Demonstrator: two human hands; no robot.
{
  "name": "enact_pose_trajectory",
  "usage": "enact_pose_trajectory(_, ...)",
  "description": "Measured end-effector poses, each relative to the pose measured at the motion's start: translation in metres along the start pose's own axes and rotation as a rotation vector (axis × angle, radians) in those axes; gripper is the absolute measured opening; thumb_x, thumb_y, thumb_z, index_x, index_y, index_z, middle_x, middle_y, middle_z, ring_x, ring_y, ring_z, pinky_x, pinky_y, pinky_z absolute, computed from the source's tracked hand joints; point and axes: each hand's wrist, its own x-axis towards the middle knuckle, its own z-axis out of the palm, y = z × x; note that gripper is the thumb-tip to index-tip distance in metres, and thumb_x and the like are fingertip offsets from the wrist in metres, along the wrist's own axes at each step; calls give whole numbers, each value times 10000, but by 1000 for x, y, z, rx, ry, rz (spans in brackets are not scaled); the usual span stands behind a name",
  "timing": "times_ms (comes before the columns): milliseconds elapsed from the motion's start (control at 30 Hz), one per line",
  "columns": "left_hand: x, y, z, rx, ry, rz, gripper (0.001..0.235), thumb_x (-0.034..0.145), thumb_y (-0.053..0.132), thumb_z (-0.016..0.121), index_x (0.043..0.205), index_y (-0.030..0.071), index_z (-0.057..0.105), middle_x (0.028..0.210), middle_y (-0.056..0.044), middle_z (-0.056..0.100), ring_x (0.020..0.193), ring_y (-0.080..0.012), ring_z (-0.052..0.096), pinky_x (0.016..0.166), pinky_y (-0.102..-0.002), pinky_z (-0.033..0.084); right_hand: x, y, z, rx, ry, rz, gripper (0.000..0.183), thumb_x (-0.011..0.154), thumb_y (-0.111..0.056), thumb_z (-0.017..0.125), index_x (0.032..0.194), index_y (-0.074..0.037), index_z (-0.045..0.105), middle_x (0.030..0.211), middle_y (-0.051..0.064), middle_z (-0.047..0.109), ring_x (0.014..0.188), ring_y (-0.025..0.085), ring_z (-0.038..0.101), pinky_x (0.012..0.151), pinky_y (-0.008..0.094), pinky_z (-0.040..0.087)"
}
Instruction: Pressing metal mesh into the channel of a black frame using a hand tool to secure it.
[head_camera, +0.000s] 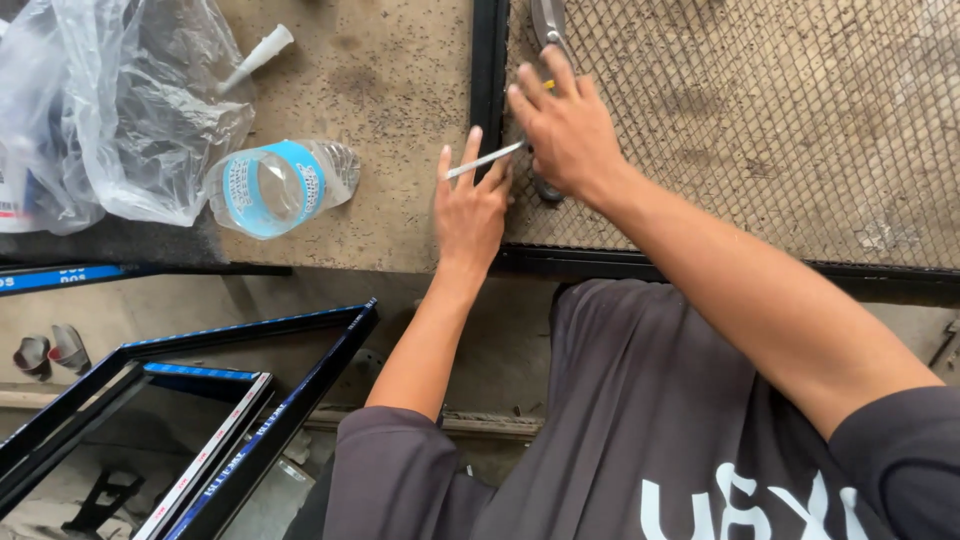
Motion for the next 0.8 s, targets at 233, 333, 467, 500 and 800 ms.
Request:
enact_pose_trajectory(233, -33, -10, 29, -57, 177, 61, 249, 942, 268, 721, 1188, 235, 733, 1396, 91, 653, 1435, -280, 479, 1149, -550, 401, -63, -36, 68, 659, 135, -117, 820, 604, 115, 571, 1419, 31, 576, 1438, 195, 610, 1334, 407, 545, 1025, 435, 528)
enact_pose_trajectory(333, -43, -20, 24, -63, 142, 117, 334, 893, 318, 769, 1221, 272, 730, 1415, 122, 643, 1461, -269, 448, 1169, -560, 374, -74, -40, 58, 598, 58, -125, 822, 611, 110, 603, 1428, 22, 580, 1509, 175, 571, 1381, 370, 529, 1056, 411, 526)
enact_pose_trajectory(467, -40, -38, 18, -138, 31, 184, 281, 919, 446, 737, 1181, 346, 742, 1355, 199, 669, 1507, -261, 377, 1192, -611, 295, -74, -40, 70, 552, 40, -97, 812, 674, 4, 764, 1461, -18, 563, 1529, 104, 561, 1432, 300, 477, 1076, 364, 517)
enact_pose_trajectory(500, -42, -42, 18, -172, -33, 170, 241, 924, 474, 730, 1139, 371, 768, 1322, 229, 689, 1536, -244, 330, 1212, -627, 244, -76, -43, 73, 513, 9, -89, 886, 647, -100, 878, 1469, -28, 554, 1555, 79, 535, 1461, 266, 446, 1099, 343, 509)
enact_pose_trajectory(800, -39, -39, 2, -218, -243, 88, 435, 841, 622, 700, 1222, 413, 727, 1343, 254, 665, 1594, -188, 154, 1262, -666, 44, -82, -53, 56, 523, -18, -30, 1010, 593, -280, 966, 1471, -13, 546, 1616, 78, 465, 1503, 263, 390, 1046, 398, 567)
